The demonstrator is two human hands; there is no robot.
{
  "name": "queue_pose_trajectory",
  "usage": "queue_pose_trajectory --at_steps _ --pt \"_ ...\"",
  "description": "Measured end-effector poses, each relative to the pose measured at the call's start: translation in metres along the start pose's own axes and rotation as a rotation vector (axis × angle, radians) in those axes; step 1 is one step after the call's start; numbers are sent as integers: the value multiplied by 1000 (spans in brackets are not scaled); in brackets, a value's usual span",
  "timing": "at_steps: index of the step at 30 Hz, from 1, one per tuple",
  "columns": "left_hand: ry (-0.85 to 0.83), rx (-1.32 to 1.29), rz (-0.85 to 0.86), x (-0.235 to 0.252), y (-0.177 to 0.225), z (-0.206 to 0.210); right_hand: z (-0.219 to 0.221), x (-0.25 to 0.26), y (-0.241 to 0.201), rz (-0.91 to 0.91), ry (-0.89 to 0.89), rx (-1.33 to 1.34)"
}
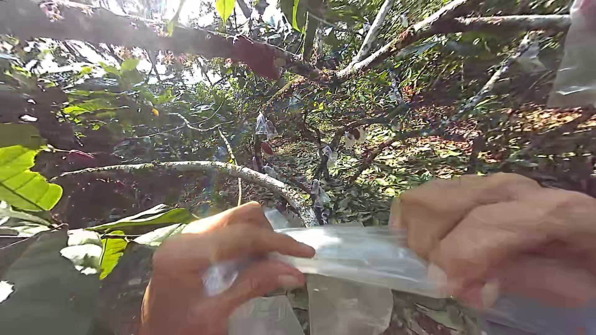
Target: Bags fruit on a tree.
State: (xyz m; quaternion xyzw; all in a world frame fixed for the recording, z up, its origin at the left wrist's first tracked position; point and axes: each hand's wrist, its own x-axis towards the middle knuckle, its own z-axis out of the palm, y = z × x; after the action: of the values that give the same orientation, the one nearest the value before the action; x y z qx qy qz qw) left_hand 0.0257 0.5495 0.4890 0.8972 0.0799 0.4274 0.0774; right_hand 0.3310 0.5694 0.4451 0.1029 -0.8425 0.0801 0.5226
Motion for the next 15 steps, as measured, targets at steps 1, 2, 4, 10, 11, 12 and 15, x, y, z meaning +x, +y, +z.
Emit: queue_pose_trajectory --at_steps 1,2,4,10,11,12,15 --pt "95 132 -59 9 -9 -2 -8 6 17 16 45 -44" --pt "166 252 -122 20 -18 -6 -16 15 35 43 86 -98" --pt "223 377 -215 47 -38 -17 -32 39 69 137 134 -148" --pt "347 198 -280 128 -105 -52 -78 97 166 523 264 -54" --pt "354 236 -299 135 -109 -54 -82 104 176 564 282 -46" --pt "360 252 -285 141 -111 -55 -86 111 184 589 293 -52" --pt "350 292 -228 156 -120 -60 -95 124 205 582 308 -73"
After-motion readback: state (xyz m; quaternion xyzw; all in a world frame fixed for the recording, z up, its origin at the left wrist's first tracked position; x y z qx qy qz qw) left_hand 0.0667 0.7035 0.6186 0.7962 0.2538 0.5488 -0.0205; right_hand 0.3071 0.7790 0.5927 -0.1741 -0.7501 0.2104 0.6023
